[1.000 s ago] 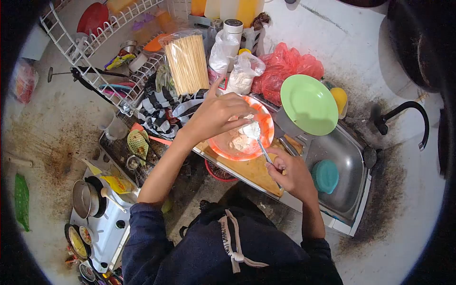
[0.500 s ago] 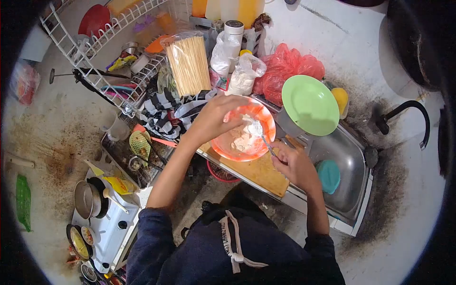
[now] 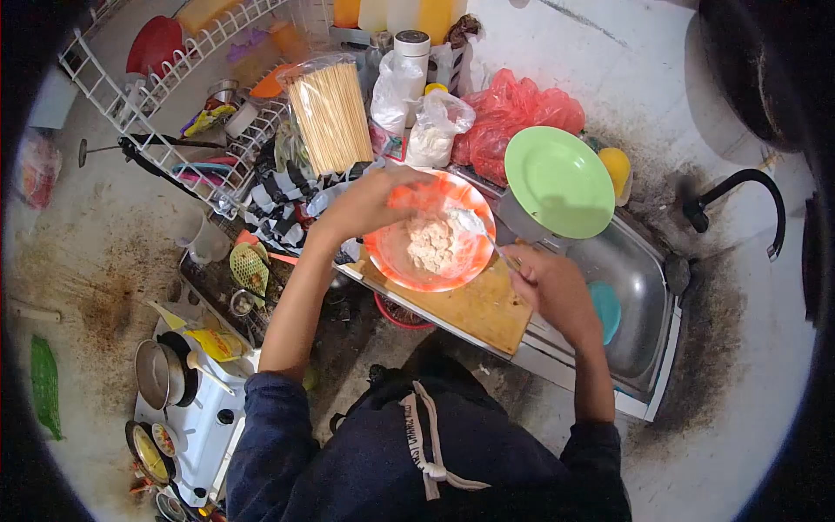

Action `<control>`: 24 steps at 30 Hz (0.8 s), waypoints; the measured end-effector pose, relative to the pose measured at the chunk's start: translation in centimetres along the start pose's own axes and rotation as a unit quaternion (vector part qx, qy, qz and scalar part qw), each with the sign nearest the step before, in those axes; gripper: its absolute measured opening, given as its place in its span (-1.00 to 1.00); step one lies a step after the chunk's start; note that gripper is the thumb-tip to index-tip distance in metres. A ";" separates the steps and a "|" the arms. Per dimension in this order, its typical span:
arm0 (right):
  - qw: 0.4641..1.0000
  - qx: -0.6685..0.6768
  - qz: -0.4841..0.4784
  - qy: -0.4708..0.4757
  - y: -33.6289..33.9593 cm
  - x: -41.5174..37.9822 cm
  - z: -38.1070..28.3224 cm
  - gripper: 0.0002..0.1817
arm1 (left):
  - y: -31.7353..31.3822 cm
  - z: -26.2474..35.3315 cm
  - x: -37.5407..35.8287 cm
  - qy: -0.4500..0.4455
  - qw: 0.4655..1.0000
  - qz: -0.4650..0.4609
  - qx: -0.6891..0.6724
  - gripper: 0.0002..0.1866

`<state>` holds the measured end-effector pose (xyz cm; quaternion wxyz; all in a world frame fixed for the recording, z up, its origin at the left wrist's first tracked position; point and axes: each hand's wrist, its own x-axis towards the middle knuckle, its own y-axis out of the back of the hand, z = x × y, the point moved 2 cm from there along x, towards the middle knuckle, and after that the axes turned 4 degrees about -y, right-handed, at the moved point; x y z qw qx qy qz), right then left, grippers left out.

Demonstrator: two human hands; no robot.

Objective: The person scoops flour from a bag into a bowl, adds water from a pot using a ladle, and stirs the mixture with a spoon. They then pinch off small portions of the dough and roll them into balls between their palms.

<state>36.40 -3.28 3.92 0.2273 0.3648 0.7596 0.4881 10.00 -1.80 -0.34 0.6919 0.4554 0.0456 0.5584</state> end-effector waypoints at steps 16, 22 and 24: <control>0.994 0.068 0.082 -0.027 1.8 2.5 1.4 -0.73 | -10.8 1.7 0.9 -0.110 0.873 -0.195 0.432 -0.81; 0.989 0.113 0.084 -0.049 2.2 2.1 1.9 -0.73 | -10.9 1.7 1.1 -0.120 0.878 -0.175 0.428 -0.83; 0.988 0.124 0.080 -0.052 2.1 2.2 2.1 -0.74 | -10.8 1.6 1.1 -0.149 0.872 -0.148 0.442 -0.86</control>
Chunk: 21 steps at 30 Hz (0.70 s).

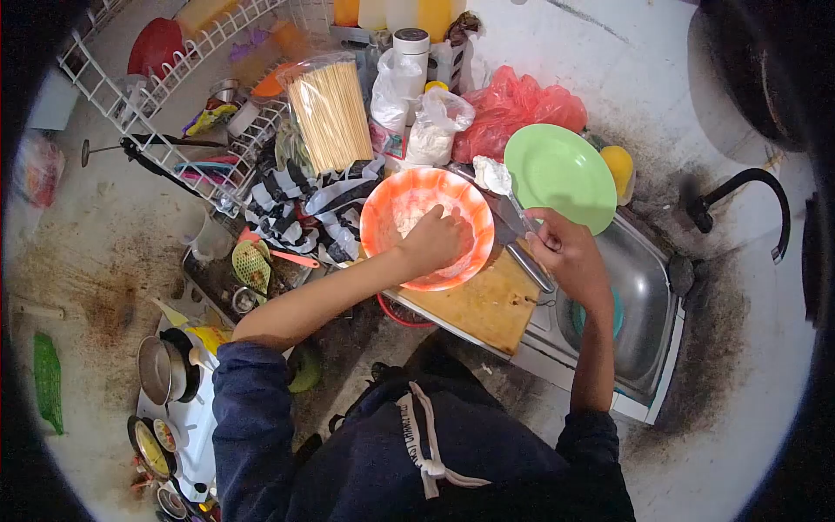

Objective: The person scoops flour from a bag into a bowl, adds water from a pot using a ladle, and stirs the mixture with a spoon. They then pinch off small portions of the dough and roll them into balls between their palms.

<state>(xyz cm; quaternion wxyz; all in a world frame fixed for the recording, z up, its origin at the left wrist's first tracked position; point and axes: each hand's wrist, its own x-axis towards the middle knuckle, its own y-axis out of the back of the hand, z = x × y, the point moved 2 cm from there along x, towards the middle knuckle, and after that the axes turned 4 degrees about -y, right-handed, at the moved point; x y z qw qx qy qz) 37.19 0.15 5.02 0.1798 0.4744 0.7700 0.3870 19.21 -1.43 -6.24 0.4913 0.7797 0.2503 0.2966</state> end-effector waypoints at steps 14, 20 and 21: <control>1.000 0.020 -0.001 -0.004 0.0 -0.3 0.1 -0.74 | 1.2 -0.6 -0.3 0.006 1.000 0.000 -0.008 -0.82; 0.996 -0.015 -0.025 0.080 -0.8 0.0 0.9 -0.74 | 4.4 -2.5 -3.7 0.142 0.954 -0.008 -0.264 -0.78; 0.996 -0.014 -0.024 0.079 -1.1 0.2 0.8 -0.74 | 4.5 -2.6 -4.2 0.163 0.940 0.015 -0.300 -0.79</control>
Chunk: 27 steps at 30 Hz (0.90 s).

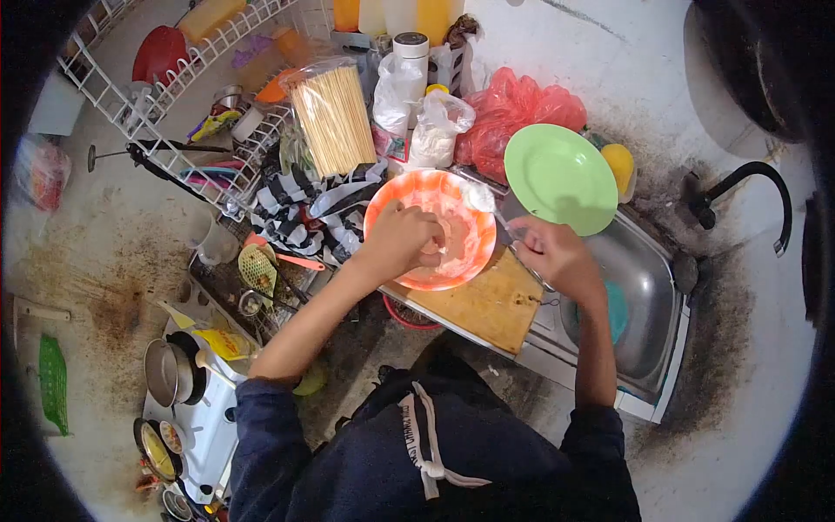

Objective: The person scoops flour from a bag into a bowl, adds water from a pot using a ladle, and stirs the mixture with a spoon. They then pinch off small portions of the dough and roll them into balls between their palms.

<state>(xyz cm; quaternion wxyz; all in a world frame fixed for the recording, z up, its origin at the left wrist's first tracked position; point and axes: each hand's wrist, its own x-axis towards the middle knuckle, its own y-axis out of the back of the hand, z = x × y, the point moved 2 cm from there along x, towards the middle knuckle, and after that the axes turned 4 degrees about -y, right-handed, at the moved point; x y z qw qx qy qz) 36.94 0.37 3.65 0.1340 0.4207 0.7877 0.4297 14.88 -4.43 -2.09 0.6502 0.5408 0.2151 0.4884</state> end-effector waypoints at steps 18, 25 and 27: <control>0.995 0.082 -0.014 0.054 -6.9 3.1 -5.1 -0.72 | 0.7 -2.3 -3.1 0.142 0.852 0.191 -0.466 -0.90; 0.988 0.148 0.024 0.022 -6.3 3.2 -5.2 -0.80 | -0.6 -1.8 -3.6 0.149 0.752 0.240 -0.596 -0.82; 0.990 0.135 0.023 0.032 -6.3 3.2 -5.4 -0.80 | -0.4 -1.0 -3.5 0.130 0.715 0.255 -0.638 -0.77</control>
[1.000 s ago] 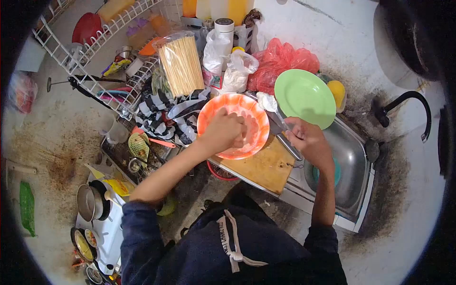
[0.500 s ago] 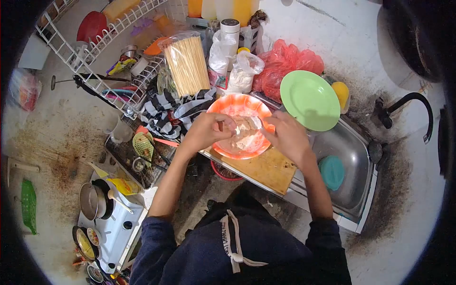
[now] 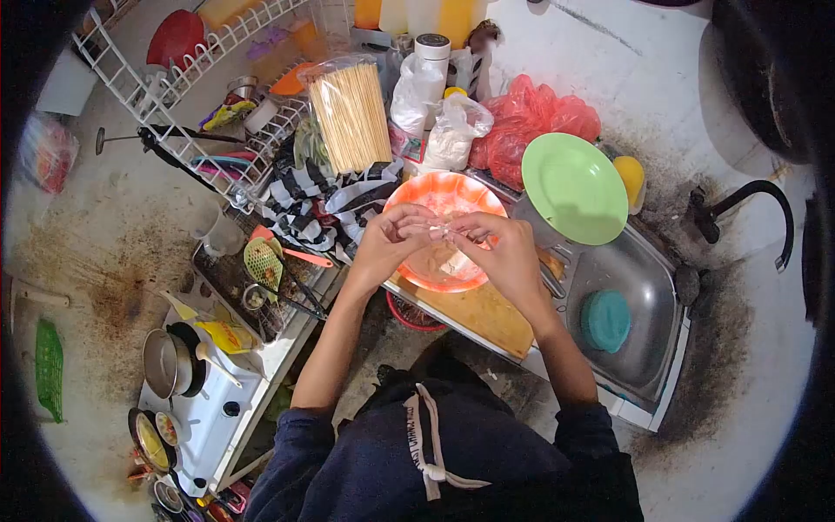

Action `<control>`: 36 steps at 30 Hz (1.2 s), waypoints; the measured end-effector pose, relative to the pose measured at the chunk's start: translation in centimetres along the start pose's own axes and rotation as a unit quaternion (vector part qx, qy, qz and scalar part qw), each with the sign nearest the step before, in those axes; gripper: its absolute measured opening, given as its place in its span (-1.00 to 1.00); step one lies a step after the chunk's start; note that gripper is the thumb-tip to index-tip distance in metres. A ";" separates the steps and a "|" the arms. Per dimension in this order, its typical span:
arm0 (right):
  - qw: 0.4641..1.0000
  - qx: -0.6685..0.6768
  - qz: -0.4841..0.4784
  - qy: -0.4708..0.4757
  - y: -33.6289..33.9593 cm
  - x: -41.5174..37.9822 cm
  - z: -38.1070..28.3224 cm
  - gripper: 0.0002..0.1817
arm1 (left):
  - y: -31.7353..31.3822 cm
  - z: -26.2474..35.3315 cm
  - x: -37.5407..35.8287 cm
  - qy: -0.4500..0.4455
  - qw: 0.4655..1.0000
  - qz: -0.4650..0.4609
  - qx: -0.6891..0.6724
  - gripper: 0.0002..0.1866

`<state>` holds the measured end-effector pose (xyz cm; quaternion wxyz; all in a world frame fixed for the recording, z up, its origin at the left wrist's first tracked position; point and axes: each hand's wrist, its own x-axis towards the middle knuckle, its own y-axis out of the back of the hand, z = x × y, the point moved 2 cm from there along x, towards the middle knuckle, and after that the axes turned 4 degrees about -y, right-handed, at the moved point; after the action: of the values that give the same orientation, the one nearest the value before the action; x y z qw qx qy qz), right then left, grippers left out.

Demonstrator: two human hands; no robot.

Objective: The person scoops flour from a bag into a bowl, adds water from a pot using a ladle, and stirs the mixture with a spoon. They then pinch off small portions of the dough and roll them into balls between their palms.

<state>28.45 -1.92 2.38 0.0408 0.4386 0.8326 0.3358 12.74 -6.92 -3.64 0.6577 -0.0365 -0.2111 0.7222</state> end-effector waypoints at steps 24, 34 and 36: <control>0.996 -0.085 0.012 -0.040 2.2 0.1 2.6 -0.82 | 0.7 0.3 -0.6 0.013 0.980 0.146 -0.136 -0.64; 0.995 -0.035 0.057 0.068 0.0 0.7 -1.4 -0.82 | -2.7 -1.3 -0.6 0.055 0.941 0.165 -0.290 -0.53; 0.993 -0.013 0.066 0.101 -0.3 0.7 -1.2 -0.81 | -3.5 -1.3 -0.8 0.047 0.948 0.150 -0.276 -0.54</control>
<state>27.39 -2.13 3.34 -0.0605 0.4560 0.7971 0.3912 16.54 -7.15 -3.78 0.5151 -0.2819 -0.3632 0.7234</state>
